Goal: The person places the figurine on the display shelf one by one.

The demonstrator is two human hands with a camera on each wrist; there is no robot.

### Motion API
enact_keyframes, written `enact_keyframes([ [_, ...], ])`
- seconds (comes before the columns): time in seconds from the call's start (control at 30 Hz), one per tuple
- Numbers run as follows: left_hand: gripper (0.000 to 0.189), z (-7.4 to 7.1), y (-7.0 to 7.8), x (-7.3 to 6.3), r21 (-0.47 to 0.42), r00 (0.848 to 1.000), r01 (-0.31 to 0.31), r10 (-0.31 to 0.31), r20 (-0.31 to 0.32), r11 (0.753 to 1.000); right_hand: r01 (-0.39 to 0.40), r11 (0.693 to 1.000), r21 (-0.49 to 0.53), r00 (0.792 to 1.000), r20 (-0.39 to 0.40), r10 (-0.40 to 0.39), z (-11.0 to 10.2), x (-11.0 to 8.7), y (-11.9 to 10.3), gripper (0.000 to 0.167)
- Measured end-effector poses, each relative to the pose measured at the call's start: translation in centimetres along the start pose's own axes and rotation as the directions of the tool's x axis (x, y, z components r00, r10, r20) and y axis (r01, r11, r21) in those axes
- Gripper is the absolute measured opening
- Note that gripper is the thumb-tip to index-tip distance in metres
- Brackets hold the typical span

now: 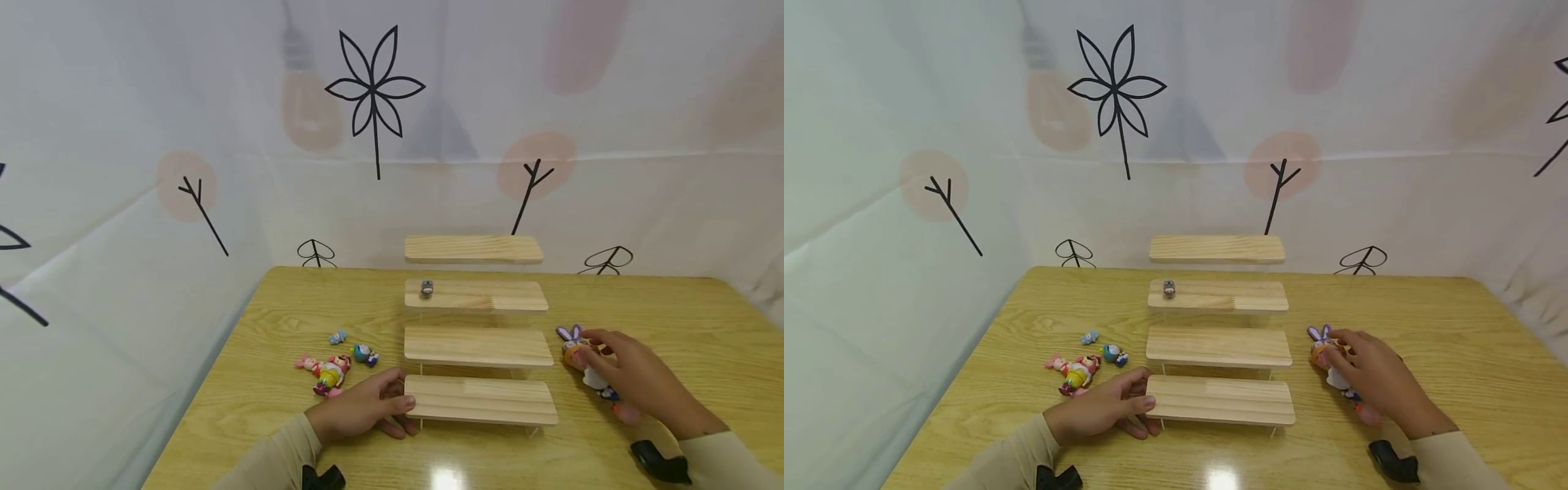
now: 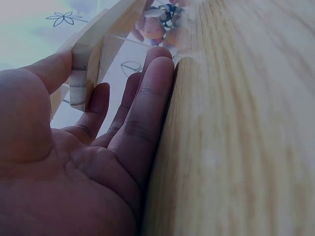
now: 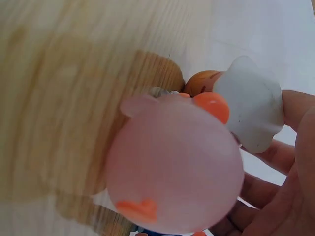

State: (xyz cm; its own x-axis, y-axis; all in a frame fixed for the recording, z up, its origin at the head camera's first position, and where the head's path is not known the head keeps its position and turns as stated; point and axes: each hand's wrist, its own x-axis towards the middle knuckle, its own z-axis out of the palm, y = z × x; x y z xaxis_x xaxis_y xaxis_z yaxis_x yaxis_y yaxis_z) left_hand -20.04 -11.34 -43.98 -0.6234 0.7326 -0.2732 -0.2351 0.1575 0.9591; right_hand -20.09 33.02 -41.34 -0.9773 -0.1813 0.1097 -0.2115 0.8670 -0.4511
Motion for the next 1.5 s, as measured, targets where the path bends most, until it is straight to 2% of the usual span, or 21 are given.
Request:
enact_keyframes([
  [0.17,0.068,0.11,0.23,-0.12,0.006,1.000,0.009,-0.009,-0.003,1.000,0.014,1.000,0.007,0.999,0.037,-0.014,0.07,0.00,0.15,0.047],
  [0.4,0.068,0.18,0.31,-0.18,0.009,1.000,0.006,-0.006,-0.008,1.000,0.001,1.000,-0.021,0.999,0.048,0.000,0.17,0.04,0.24,0.049],
  [0.73,0.050,0.05,-0.18,0.18,-0.001,1.000,-0.004,0.004,0.000,1.000,-0.009,0.999,-0.040,0.996,0.091,0.012,0.63,0.08,0.38,0.055],
  [1.03,0.041,0.14,0.22,0.22,0.008,1.000,-0.008,0.008,0.000,1.000,-0.008,0.999,-0.031,0.997,0.072,0.010,0.57,0.10,0.48,0.059],
  [1.33,0.043,0.19,0.25,0.21,0.001,1.000,0.000,0.000,-0.001,1.000,-0.016,1.000,0.003,0.996,0.089,0.016,0.54,-0.01,0.35,0.062],
  [1.5,0.052,0.15,0.10,0.09,0.004,1.000,-0.006,0.006,-0.003,1.000,-0.004,1.000,0.003,0.996,0.088,0.004,0.67,-0.13,0.24,0.063],
])
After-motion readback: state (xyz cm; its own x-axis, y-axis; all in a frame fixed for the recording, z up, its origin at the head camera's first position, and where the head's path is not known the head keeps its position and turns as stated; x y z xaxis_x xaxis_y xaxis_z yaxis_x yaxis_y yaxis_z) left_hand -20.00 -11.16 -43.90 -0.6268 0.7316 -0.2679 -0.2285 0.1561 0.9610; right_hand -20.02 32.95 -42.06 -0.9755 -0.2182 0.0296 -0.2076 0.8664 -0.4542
